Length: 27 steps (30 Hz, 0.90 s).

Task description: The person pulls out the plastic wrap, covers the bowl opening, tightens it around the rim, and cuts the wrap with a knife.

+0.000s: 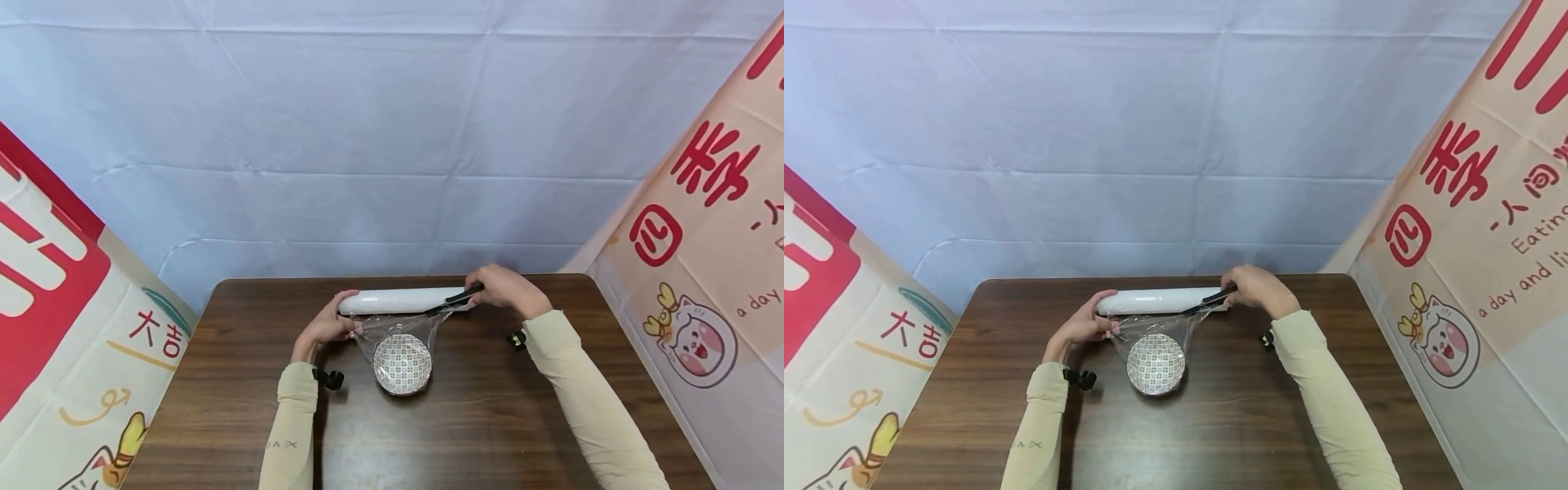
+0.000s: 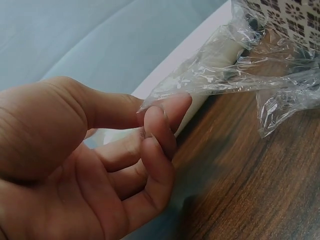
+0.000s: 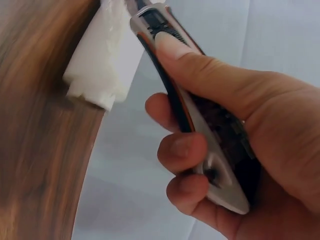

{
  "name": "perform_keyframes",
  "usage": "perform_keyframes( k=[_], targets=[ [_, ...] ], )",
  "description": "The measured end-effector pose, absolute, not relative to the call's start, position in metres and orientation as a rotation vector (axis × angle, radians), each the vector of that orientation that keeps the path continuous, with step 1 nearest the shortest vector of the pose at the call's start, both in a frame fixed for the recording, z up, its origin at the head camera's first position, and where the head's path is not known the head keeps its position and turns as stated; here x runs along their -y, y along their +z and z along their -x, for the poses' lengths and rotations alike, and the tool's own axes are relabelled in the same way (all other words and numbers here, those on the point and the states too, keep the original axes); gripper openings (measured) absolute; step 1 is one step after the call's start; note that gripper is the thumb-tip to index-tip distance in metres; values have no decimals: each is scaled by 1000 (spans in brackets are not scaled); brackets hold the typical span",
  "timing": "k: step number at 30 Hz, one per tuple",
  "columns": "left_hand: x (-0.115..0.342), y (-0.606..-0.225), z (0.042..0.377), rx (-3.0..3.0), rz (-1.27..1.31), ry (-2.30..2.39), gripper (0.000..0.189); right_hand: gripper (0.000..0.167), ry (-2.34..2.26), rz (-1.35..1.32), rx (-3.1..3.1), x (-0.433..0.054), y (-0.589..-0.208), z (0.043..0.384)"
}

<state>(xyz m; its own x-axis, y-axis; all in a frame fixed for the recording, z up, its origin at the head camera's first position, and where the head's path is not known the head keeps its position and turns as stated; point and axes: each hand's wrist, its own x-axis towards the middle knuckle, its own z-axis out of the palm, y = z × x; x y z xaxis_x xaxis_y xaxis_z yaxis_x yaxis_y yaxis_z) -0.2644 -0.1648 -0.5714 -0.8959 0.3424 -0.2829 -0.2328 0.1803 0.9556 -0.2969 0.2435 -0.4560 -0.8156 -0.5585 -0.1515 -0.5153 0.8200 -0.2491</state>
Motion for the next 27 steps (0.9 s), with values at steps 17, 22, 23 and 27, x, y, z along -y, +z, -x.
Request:
perform_keyframes(
  k=[17, 22, 23, 27],
  targets=[
    [162, -572, 265, -2001, -84, 1795, 82, 15, -302, 760, -2813, -295, -457, 284],
    [162, -572, 264, -2038, -101, 1748, 83, 19, -366, 741, -2809, -304, -456, 273],
    [163, -572, 264, -2040, -99, 1742, 84, 20, -371, 746, -2816, -305, -455, 271],
    [163, -570, 266, -2056, -120, 1735, 85, 19, -356, 713, -2844, -308, -446, 268]
  ],
)
